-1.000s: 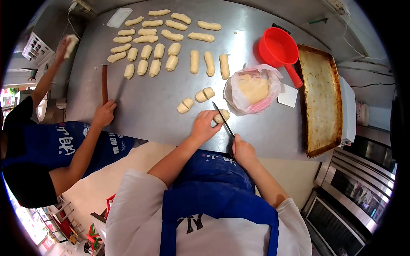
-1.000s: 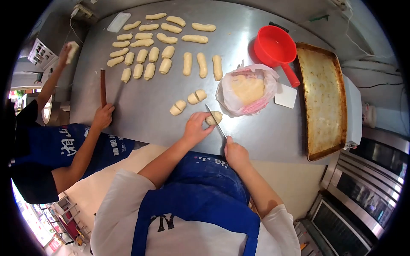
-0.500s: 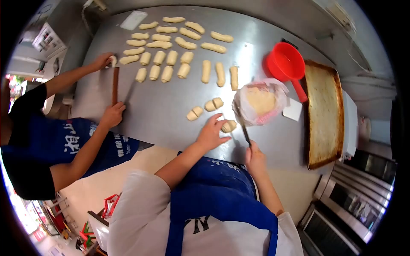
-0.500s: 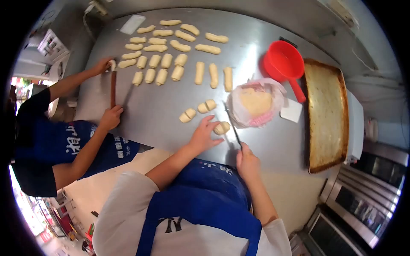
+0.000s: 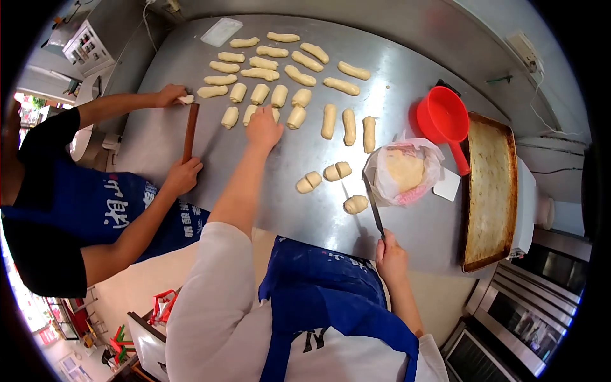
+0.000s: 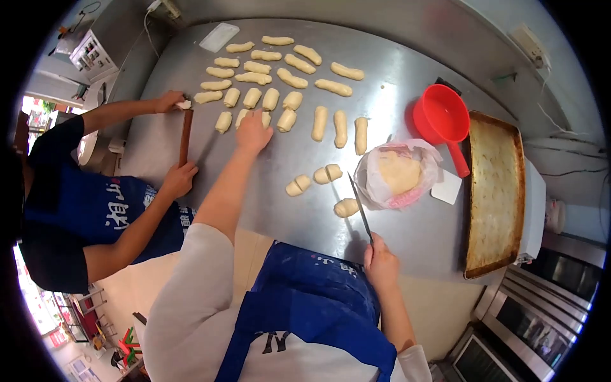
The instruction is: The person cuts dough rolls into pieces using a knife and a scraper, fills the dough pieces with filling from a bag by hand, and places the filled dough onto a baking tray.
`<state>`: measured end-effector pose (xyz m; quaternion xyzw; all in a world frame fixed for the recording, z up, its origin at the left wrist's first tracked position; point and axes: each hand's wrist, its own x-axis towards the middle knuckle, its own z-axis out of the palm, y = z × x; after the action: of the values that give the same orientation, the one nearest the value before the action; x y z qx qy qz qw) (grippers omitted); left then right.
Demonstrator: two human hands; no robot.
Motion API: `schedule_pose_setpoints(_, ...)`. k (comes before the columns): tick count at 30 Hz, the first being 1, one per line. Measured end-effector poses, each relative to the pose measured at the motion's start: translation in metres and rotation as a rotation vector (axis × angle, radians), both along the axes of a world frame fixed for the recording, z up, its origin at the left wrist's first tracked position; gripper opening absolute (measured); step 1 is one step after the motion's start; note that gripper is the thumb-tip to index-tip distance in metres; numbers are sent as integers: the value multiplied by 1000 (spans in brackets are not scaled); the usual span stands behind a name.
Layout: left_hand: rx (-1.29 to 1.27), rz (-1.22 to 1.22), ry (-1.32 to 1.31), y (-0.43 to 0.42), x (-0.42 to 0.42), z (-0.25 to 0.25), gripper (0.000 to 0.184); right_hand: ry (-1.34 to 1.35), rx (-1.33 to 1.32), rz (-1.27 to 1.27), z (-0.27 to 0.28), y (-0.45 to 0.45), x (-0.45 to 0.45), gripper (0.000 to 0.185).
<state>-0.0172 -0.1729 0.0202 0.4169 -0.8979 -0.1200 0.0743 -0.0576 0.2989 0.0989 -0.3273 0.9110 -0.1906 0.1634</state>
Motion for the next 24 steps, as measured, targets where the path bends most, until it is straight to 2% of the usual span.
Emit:
schedule_pose_setpoints(4,18,88,-196,-10,-20,6,48,-14,-14,10,-1,4,4,33)
schedule_pose_setpoints(5,-6,84,-194,-11,-23,5,42,-17,-25,21,-2,6,5,33)
schedule_pose_setpoints(9,57,59,-201,-12,-22,5,40,-18,-17,10,-5,13,10,33)
schedule_pose_setpoints(11,-84,-97,-19,-6,-7,-4,36,-17,-55,5,-6,14,11,33)
schedule_pose_setpoints(12,-87,-105,-18,-5,1,-13,36,-16,-58,-2,-6,15,12,33)
schedule_pose_setpoints(14,-77,-34,317,-2,16,-33,35,-8,-41,-6,-4,18,12,32)
schedule_pose_setpoints(15,-74,-40,321,5,16,-36,35,-4,-38,-14,-3,20,11,32)
schedule_pose_setpoints(17,78,328,590,15,17,-43,36,25,-58,1,-1,23,9,32)
schedule_pose_setpoints(18,83,329,592,16,15,-50,36,27,-54,1,0,24,8,32)
schedule_pose_setpoints(20,179,461,815,16,11,-62,43,33,-40,8,4,25,6,32)
schedule_pose_setpoints(21,182,466,817,19,9,-57,43,36,-36,11,6,26,4,32)
schedule_pose_setpoints(23,-85,312,625,26,6,-38,51,20,-15,10,7,27,3,34)
schedule_pose_setpoints(24,-83,313,624,21,11,-43,51,19,-12,11,9,26,3,34)
